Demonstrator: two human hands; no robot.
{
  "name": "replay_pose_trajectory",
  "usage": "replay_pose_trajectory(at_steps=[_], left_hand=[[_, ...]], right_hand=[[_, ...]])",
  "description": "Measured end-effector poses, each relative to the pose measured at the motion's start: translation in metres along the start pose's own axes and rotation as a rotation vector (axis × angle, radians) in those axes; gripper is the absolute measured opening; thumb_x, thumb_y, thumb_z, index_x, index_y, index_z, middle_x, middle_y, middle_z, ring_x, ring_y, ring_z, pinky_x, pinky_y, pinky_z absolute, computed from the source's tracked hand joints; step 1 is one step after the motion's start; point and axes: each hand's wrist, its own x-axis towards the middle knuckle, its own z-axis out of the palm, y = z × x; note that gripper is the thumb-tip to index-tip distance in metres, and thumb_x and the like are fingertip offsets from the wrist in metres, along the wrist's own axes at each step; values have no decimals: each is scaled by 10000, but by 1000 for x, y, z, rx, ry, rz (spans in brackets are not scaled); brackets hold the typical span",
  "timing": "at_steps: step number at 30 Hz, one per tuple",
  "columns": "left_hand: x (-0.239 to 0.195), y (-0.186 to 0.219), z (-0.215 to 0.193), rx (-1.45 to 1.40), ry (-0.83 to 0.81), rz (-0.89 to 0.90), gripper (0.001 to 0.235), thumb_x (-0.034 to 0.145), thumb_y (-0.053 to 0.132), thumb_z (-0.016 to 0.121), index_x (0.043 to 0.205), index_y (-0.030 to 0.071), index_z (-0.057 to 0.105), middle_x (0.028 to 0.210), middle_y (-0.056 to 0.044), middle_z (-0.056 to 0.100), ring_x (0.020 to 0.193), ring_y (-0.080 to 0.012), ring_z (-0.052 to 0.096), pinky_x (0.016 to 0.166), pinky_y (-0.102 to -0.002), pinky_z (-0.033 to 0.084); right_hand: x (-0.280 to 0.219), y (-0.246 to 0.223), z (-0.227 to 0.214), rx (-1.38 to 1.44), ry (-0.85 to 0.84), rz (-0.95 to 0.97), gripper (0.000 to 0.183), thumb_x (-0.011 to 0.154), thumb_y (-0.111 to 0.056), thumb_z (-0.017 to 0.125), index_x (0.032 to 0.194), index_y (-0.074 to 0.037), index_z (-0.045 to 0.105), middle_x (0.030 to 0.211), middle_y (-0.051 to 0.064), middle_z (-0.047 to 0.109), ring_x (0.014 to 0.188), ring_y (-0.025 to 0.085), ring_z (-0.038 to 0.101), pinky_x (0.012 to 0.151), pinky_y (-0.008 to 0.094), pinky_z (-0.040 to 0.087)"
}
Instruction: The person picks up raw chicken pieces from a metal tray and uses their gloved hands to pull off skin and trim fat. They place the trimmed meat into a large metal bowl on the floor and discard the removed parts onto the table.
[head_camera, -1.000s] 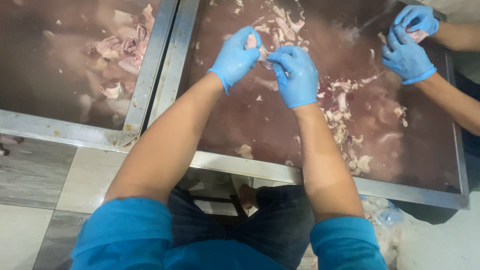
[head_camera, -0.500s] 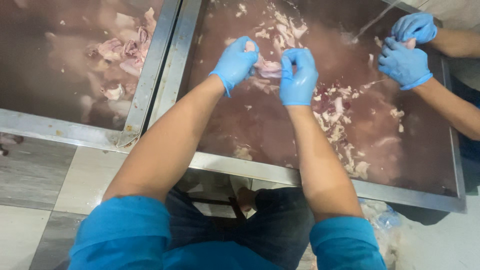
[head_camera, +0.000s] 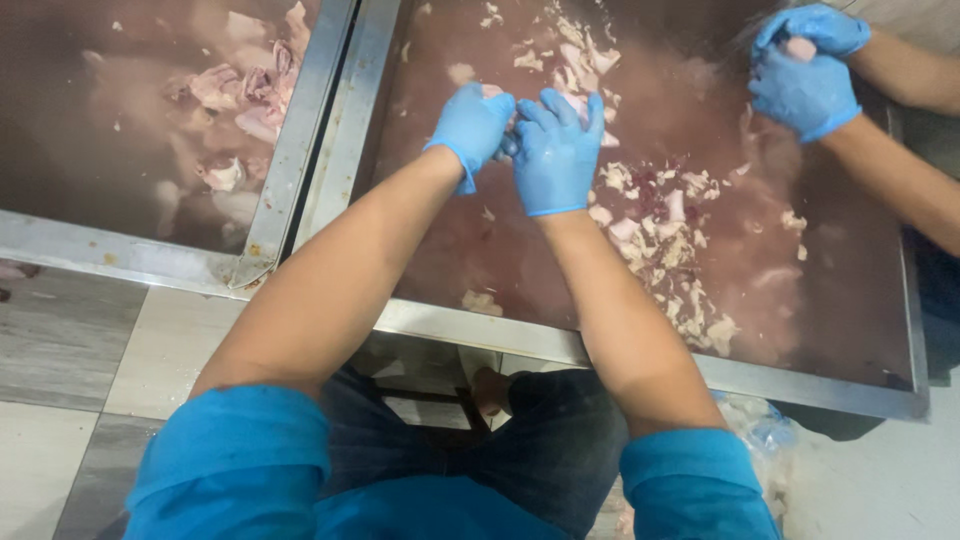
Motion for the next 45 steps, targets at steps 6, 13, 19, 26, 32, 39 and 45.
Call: replay_pose_trajectory(at_steps=[6,13,19,26,32,39,45], left_hand=[[11,-10,-3,-88,4,-80,228,900,201,593,961,-18,615,814,-119,706,545,-222,716,466,-363,571],[24,-16,-10,-184,8,-163,300,892,180,597,1079,-50,546,848,-215,705,538,-263,709,458,-393,605],[34,-20,-23,-111,54,-112,248,900,206,588,1028,-5,616,819,-171,710,555,-244,723,485,-372,597],[28,-14,-24,442,309,186,295,792,246,713,976,21,666,926,-195,729,851,-291,733,775,-397,573],[-1,9,-12,452,131,225,242,804,243,704,949,55,656,923,-198,721,829,-297,718,769,-401,568],[-32,38,4,411,-41,470,124,958,153,610,1046,67,617,910,-181,710,815,-312,705,776,-388,560],[-35,43,5,395,-20,570,182,904,105,649,1075,59,608,943,-164,720,841,-280,718,776,-372,566]], right_hand=[[-1,25,12,67,-11,194,63,850,-132,743,912,-121,743,981,64,715,1029,287,640,988,511,430],[-74,152,42,413,-351,1005,255,980,-270,682,869,-54,759,859,147,760,758,339,710,729,419,558],[-131,147,92,1112,-963,1726,293,984,-354,638,1094,-83,659,1075,153,694,946,342,728,843,477,600],[-45,76,53,1707,-401,1067,238,964,-108,701,1164,20,681,1258,180,690,1152,310,672,1038,424,560],[-2,34,-17,330,-78,275,433,858,-172,775,1253,-38,659,1225,210,672,1108,401,648,953,417,505],[3,35,-17,577,-175,455,205,1011,-199,676,1173,-80,713,995,158,753,878,289,769,784,369,597],[-31,78,28,463,70,404,174,1050,-157,612,1068,-60,755,919,161,749,817,260,752,746,346,585]])
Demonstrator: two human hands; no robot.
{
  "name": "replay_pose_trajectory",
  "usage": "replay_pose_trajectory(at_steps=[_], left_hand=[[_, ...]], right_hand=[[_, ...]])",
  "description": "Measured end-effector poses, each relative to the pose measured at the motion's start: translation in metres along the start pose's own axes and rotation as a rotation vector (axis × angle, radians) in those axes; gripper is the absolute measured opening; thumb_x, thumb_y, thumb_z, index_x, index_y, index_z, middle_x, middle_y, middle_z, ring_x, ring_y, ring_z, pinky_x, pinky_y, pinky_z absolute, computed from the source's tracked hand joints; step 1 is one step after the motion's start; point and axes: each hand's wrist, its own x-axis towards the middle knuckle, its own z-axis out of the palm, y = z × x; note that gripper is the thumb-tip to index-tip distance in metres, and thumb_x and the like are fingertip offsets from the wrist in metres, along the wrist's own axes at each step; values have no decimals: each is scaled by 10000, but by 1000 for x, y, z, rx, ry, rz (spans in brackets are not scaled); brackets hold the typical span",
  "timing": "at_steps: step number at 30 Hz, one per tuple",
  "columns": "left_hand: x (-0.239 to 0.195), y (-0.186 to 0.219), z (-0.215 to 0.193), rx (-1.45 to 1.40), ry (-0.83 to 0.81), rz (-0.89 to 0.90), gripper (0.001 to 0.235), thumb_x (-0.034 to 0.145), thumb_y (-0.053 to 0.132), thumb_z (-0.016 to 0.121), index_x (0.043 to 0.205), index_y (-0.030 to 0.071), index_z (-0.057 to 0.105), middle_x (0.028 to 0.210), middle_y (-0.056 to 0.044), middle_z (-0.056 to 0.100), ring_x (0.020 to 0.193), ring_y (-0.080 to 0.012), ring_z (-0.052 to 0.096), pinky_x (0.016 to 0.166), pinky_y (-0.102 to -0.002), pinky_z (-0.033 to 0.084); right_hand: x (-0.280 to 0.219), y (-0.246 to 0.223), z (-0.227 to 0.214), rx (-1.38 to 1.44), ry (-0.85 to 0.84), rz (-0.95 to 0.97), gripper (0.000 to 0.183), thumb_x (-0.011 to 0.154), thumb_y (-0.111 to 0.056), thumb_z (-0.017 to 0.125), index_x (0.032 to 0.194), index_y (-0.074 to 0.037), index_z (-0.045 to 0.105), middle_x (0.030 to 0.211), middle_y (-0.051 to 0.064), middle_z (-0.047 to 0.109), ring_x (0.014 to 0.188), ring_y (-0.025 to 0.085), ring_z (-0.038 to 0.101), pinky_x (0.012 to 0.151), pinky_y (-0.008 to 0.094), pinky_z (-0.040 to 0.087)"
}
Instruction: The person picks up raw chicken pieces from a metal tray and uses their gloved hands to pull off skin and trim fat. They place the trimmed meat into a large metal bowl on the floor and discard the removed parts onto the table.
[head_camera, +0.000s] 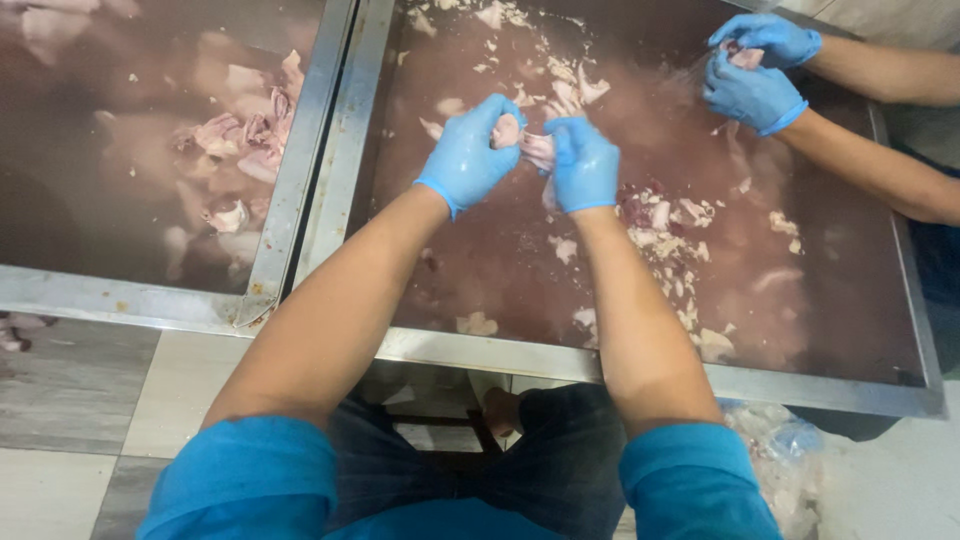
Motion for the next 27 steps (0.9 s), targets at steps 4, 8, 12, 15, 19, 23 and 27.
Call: replay_pose_trajectory(at_steps=[4,8,12,15,19,23,27], left_hand=[[0,-4,-1,-87,-36,-52,175,916,103,679,1063,46,602,968,-142,733,874,-257,701,830,-373,583],[3,-15,0,-86,-70,-66,131,913,48,642,1036,41,598,1067,-150,734,989,-266,717,880,-357,576],[8,-28,-1,-65,-21,110,120,875,-74,546,939,21,578,1198,-184,704,1148,-324,679,972,-369,540],[9,-40,-2,25,37,155,163,782,-124,541,840,27,561,1204,-181,707,1161,-346,660,982,-376,520],[14,-51,-7,62,45,79,168,811,-133,535,801,35,532,1126,-124,746,1061,-272,673,926,-334,532],[13,-59,-1,-227,-116,-18,195,908,-111,558,807,53,524,1111,-85,759,999,-167,654,914,-295,532],[13,-54,6,-524,-242,-16,329,809,-144,507,1070,53,549,1186,-102,665,1130,-173,613,1002,-306,529]], right_hand=[[-12,89,12,608,8,737,217,1039,-146,577,1067,14,720,842,140,708,736,259,651,650,361,550],[-49,158,21,716,-324,1344,258,1010,-235,528,1138,-34,628,973,141,743,892,318,720,712,443,566],[-69,155,34,612,-423,1502,321,1032,-310,587,1248,-74,564,1142,187,673,1034,330,688,858,437,607],[-39,118,18,1267,-314,1216,343,1025,-233,598,1277,-3,630,1135,160,717,1019,304,698,861,433,584],[12,34,-24,1226,-470,617,385,930,-194,632,1268,-11,633,1154,131,737,1025,257,728,913,418,606],[7,-46,-31,449,-333,286,409,948,-149,692,1329,-33,602,1232,76,685,1092,173,648,948,334,543],[10,-77,-26,529,-435,333,447,958,-207,720,1350,-56,568,1181,44,666,1045,127,614,898,304,537]])
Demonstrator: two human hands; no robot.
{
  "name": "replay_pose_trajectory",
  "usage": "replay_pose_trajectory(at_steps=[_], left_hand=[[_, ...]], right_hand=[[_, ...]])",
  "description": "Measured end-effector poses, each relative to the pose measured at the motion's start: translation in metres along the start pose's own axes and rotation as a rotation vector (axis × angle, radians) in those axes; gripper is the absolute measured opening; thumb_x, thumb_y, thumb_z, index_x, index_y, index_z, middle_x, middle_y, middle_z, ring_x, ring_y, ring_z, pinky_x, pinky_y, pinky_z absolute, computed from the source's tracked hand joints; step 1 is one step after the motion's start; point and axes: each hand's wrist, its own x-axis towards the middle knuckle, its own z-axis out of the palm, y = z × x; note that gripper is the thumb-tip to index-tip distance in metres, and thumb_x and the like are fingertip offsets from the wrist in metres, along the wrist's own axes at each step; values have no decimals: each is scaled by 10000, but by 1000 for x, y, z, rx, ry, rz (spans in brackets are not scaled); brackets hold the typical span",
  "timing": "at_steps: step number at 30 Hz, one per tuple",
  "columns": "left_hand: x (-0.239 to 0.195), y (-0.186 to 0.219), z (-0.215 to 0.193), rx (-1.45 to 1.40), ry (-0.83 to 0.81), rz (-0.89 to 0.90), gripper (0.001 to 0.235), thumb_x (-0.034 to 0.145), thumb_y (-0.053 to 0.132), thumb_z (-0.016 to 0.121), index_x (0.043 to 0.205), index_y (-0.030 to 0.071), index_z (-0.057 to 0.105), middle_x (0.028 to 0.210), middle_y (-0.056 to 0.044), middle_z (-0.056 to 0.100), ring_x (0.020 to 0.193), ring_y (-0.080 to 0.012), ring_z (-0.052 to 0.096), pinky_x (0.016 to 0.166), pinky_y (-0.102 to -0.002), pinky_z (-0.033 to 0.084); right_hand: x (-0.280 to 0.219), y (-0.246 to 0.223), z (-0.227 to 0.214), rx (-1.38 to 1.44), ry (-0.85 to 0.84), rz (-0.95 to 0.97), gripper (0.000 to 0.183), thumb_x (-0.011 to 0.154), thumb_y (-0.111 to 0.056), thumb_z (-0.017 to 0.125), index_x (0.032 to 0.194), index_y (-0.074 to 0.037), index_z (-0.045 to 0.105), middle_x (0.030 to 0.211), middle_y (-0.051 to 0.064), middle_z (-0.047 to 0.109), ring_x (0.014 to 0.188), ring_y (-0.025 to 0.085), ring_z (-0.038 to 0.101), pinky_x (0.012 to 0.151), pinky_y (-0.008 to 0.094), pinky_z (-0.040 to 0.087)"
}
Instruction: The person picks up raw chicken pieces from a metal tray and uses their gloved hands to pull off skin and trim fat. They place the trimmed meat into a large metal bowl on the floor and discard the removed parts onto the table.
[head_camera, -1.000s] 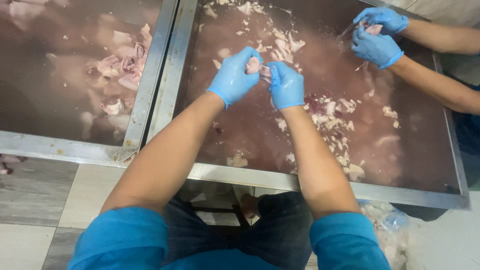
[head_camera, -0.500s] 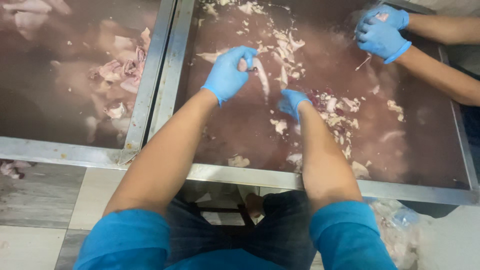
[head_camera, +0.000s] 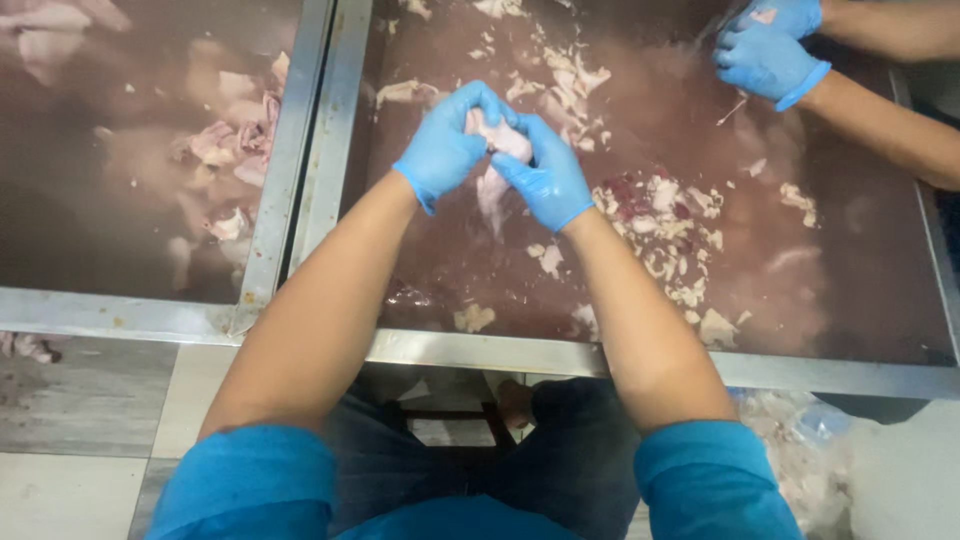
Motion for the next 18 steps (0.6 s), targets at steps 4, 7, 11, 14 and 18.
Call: replay_pose_trajectory(at_steps=[4,7,11,14,18], left_hand=[[-4,5,7,-210,102,-152,661,835,-80,506,1463,117,434,1342,-100,583,1237,-200,598,1055,-337,554],[1,11,11,-268,149,-161,660,878,-57,581,1492,107,400,1355,-122,580,1268,-231,596,1076,-378,555],[-3,18,4,-173,86,-140,399,1002,96,540,1400,70,562,1250,-95,651,1123,-163,652,966,-314,577],[-2,17,1,35,97,-175,259,1076,212,541,1246,61,664,1040,-43,685,880,-93,618,740,-256,533],[2,13,1,-18,91,-297,240,1092,283,525,1132,96,670,798,14,606,636,-65,511,546,-239,425]], right_hand=[[0,1,6,-159,95,17,389,1008,-258,700,1329,-50,628,1120,50,726,1007,119,675,910,290,559],[0,4,3,-18,156,-98,397,1028,-220,685,1361,-15,610,1185,81,709,1077,130,662,968,308,552],[-1,12,5,10,147,-166,402,1031,-147,646,1392,7,557,1281,101,656,1174,152,628,1035,313,522],[-1,17,7,59,127,-155,393,1025,-101,639,1392,6,548,1310,105,637,1208,165,617,1059,314,512],[3,19,4,138,157,-169,378,1036,-60,619,1403,7,551,1347,97,620,1245,168,600,1101,318,493]])
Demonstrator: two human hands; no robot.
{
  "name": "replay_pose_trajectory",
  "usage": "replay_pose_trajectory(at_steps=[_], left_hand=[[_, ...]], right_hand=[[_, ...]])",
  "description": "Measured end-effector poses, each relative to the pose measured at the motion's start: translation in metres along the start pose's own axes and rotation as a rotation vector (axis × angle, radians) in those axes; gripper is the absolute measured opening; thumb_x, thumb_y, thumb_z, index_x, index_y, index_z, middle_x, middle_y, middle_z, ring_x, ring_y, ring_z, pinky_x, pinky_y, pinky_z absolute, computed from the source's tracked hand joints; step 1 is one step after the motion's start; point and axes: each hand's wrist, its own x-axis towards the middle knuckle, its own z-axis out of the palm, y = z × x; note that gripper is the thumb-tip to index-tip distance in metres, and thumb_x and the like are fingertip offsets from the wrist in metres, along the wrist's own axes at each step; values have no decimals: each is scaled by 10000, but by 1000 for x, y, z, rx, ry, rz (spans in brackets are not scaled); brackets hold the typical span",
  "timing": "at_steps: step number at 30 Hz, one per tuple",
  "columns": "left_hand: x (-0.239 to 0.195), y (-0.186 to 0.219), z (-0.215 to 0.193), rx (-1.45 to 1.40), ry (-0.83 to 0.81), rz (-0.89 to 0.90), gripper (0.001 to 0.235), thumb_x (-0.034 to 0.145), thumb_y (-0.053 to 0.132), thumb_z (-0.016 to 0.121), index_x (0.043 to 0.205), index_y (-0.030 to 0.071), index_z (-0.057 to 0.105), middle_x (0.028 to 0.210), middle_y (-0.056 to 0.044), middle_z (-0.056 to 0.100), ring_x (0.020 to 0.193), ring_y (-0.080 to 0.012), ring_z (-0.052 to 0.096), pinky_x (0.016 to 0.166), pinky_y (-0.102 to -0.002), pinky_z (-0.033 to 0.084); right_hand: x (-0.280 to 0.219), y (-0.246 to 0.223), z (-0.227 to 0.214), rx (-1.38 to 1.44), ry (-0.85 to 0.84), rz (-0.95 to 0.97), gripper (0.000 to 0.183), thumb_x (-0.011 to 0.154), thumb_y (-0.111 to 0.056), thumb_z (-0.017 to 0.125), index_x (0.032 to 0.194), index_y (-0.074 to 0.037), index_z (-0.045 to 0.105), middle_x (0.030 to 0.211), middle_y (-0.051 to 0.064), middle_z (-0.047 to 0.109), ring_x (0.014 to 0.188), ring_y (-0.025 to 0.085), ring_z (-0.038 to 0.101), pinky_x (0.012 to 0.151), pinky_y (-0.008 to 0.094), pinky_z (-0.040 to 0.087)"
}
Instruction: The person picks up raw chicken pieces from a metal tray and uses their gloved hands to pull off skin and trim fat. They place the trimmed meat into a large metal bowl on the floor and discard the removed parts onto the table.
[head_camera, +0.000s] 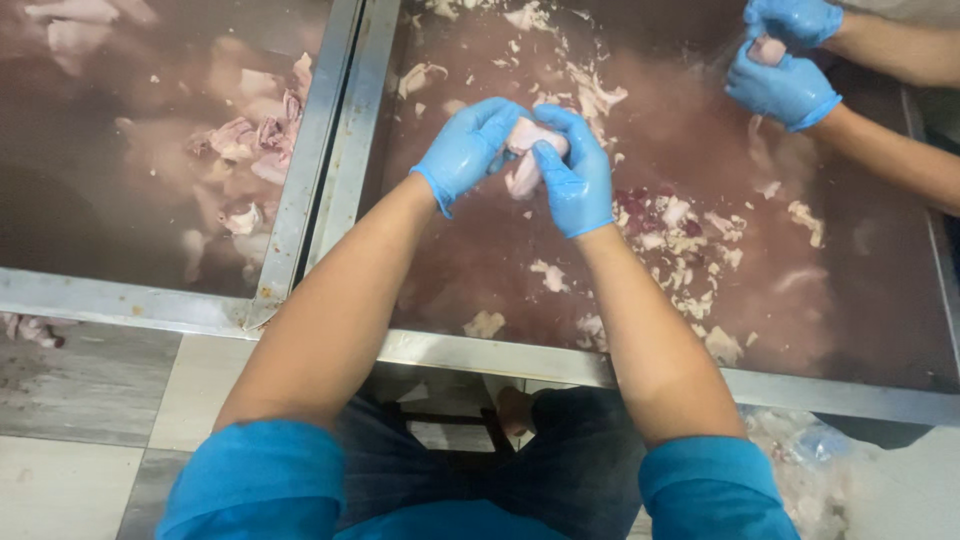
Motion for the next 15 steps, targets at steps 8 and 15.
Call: replay_pose_trajectory(at_steps=[8,15], left_hand=[[-1,0,1,-13,62,-171,244,1060,295,472,1111,112,625,748,-7,630,558,-88,522,487,-261,436],[-3,-3,9,-11,35,-95,281,1037,260,483,1126,53,650,793,-39,658,604,-119,615,532,-286,530]], right_hand=[[-2,-35,3,-578,119,-187,438,863,-13,791,1269,-100,651,1160,93,637,983,203,652,876,327,555],[1,-46,15,-704,68,-287,238,868,-58,821,1086,-82,729,931,87,665,824,245,675,745,356,551]])
